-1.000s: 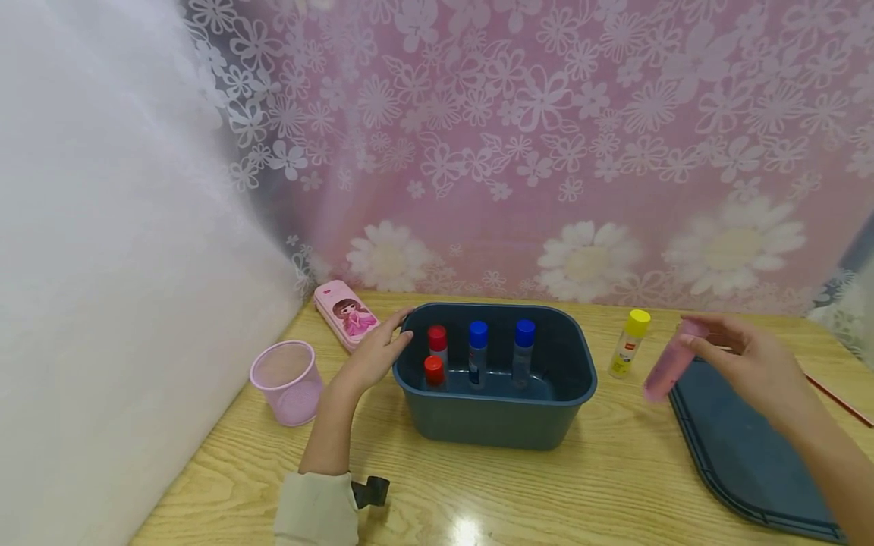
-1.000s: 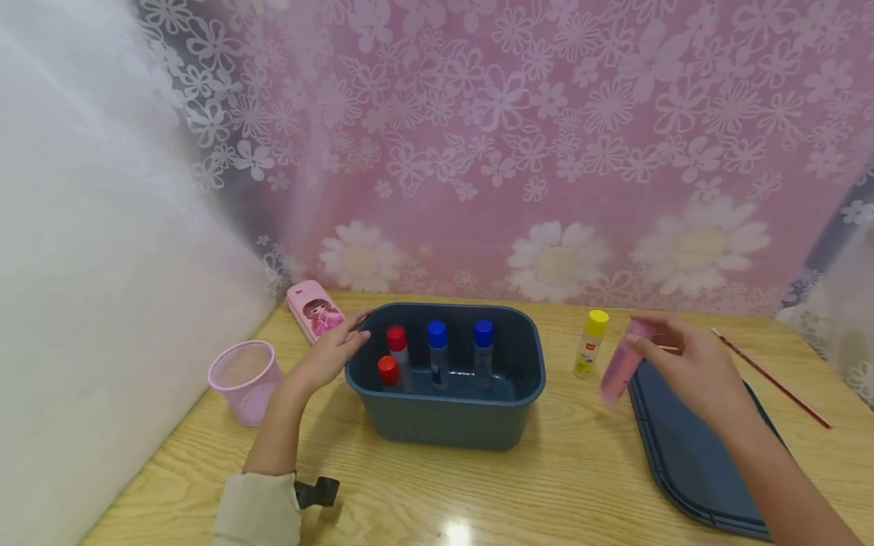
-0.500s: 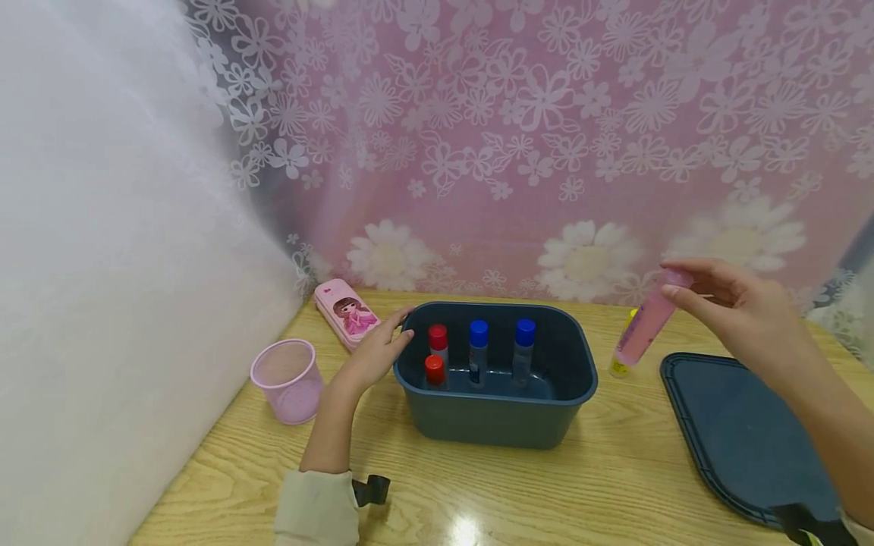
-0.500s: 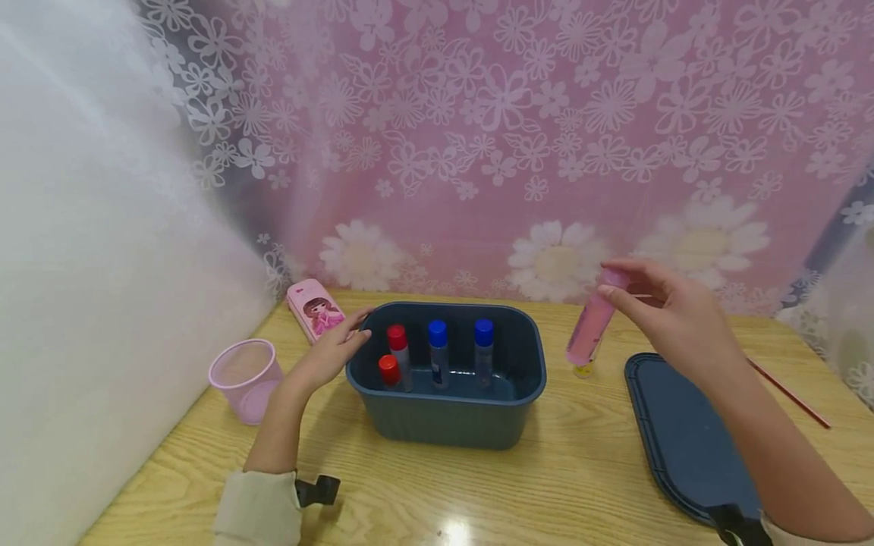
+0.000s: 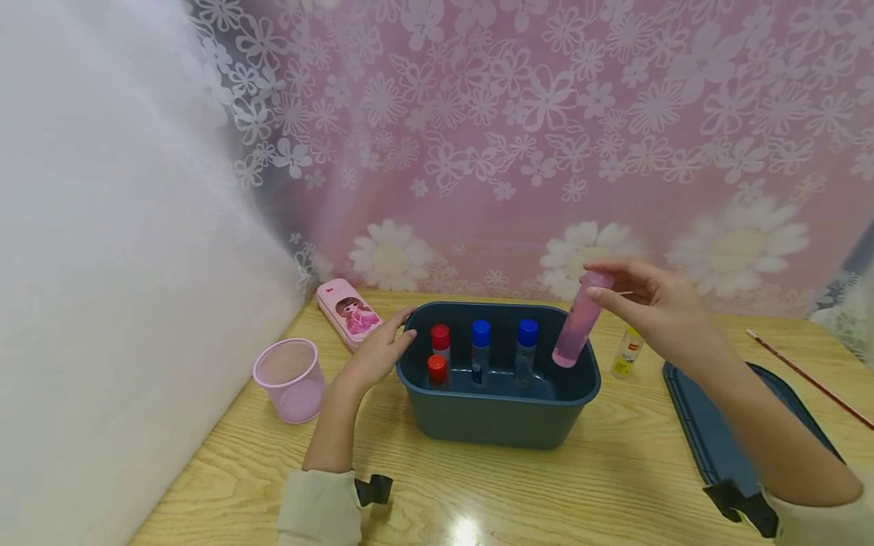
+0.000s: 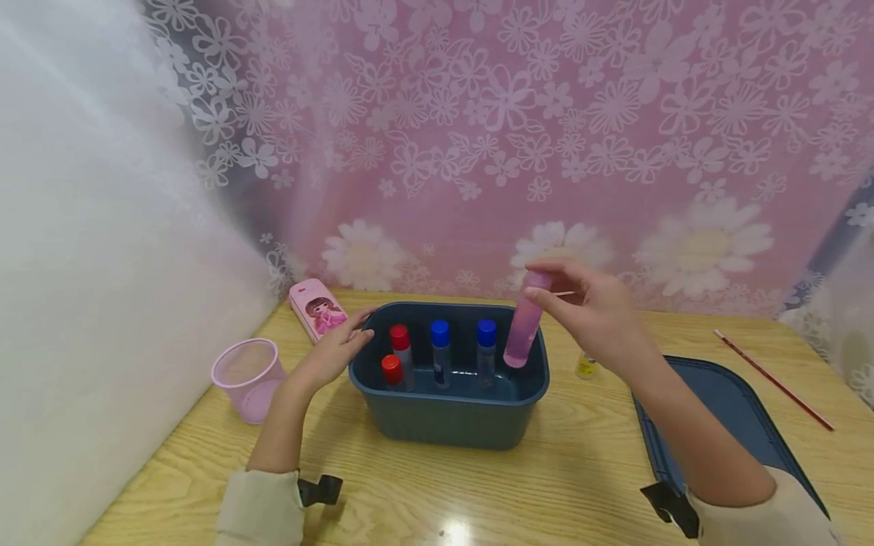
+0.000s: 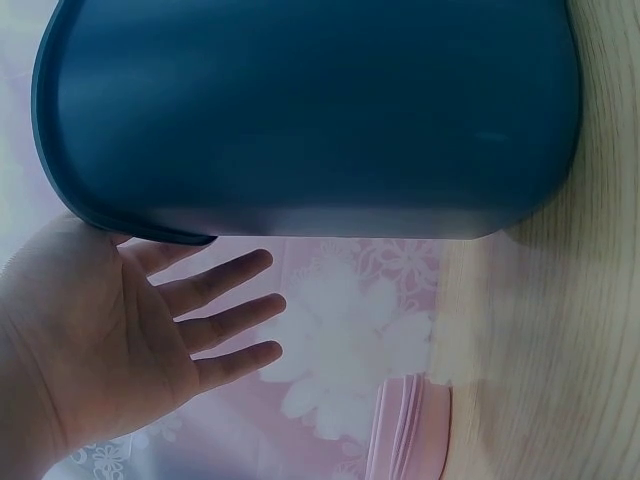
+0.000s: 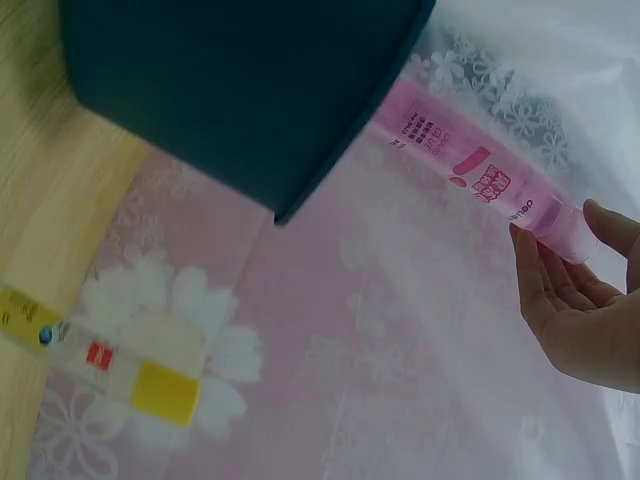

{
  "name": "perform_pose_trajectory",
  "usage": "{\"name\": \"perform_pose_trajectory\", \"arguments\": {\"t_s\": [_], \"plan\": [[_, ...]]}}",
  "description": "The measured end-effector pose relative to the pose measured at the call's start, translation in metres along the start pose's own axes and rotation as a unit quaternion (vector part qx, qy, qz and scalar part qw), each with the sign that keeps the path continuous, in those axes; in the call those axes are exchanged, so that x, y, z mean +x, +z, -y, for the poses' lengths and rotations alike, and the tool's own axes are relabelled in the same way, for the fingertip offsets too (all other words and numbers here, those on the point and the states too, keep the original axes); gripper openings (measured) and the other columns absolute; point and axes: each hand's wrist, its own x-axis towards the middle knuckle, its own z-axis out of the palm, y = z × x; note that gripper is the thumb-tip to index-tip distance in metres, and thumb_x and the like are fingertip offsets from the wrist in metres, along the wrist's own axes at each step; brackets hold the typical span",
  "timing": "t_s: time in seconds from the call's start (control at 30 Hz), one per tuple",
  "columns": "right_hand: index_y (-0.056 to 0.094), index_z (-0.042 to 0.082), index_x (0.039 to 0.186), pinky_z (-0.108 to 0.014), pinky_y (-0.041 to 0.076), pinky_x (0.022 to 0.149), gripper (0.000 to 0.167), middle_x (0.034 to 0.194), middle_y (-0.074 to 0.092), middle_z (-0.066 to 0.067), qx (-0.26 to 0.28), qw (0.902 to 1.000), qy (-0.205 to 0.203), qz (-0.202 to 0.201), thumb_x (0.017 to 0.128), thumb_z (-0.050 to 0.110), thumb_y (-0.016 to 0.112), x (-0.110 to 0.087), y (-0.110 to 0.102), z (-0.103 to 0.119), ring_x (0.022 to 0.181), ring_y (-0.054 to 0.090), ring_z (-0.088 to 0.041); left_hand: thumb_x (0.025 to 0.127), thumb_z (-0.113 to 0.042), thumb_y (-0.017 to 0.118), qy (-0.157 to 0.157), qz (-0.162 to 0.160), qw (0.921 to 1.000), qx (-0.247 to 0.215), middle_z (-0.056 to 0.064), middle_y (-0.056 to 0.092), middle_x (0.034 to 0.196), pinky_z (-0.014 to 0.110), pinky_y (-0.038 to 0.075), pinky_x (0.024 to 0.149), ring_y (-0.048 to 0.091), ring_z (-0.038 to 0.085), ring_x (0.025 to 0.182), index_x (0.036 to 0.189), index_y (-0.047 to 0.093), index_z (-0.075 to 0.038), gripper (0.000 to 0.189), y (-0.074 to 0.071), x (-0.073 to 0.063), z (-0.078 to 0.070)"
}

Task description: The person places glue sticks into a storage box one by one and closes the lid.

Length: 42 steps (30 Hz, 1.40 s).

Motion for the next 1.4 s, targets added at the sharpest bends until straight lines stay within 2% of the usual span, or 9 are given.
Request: {"name": "perform_pose_trajectory", "arguments": {"t_s": [0.3, 0.67, 0.8, 0.97, 1.4], "plan": [[0.058, 0.007, 0.121, -0.017, 0.047, 0.073, 0.033, 0.095, 0.062, -0.006, 0.051, 0.9973, -0.043, 0.032, 0.09, 0.017, 0.061, 0.008, 0.034, 0.004, 0.085, 0.059, -0.011, 0.097, -0.021, 0.045, 0.009, -0.001, 1.0, -0.002, 0.016, 0.041, 0.137, 0.053, 0.027, 0.1, 0.036, 0.031, 0.126, 0.141, 0.036, -0.01, 0.047, 0.001, 0.001, -0.002], [0.06, 0.004, 0.116, -0.024, 0.051, 0.072, 0.031, 0.093, 0.063, -0.006, 0.091, 0.993, -0.038, 0.065, 0.087, 0.015, 0.064, 0.015, 0.076, 0.001, 0.082, 0.062, -0.018, 0.097, -0.022, 0.044, 0.005, 0.0, 1.0, -0.001, 0.015, 0.041, 0.137, 0.052, 0.027, 0.1, 0.037, 0.03, 0.125, 0.141, 0.036, -0.011, 0.047, 0.001, 0.001, -0.002], [0.06, 0.005, 0.115, -0.026, 0.051, 0.073, 0.032, 0.093, 0.062, -0.005, 0.105, 0.9908, -0.031, 0.08, 0.086, 0.016, 0.066, 0.015, 0.088, 0.001, 0.084, 0.061, -0.018, 0.097, -0.022, 0.044, 0.006, -0.001, 1.0, -0.002, 0.015, 0.041, 0.137, 0.051, 0.027, 0.1, 0.037, 0.029, 0.125, 0.141, 0.036, -0.01, 0.047, 0.002, 0.002, -0.001], [0.061, 0.009, 0.116, -0.027, 0.05, 0.074, 0.031, 0.093, 0.062, -0.002, 0.092, 0.9907, -0.014, 0.099, 0.087, 0.019, 0.065, 0.015, 0.099, 0.0, 0.085, 0.06, -0.015, 0.097, -0.023, 0.044, 0.008, 0.001, 1.0, -0.002, 0.015, 0.041, 0.137, 0.052, 0.027, 0.1, 0.037, 0.029, 0.126, 0.141, 0.036, -0.01, 0.048, 0.001, 0.002, -0.001], [0.061, 0.004, 0.114, -0.03, 0.051, 0.074, 0.033, 0.093, 0.063, -0.001, 0.095, 0.9818, 0.018, 0.164, 0.085, 0.02, 0.066, 0.01, 0.119, -0.012, 0.086, 0.063, -0.016, 0.096, -0.022, 0.044, 0.008, 0.0, 1.0, -0.003, 0.016, 0.041, 0.137, 0.05, 0.027, 0.101, 0.036, 0.029, 0.126, 0.141, 0.036, -0.01, 0.047, 0.0, 0.001, -0.002]]}}
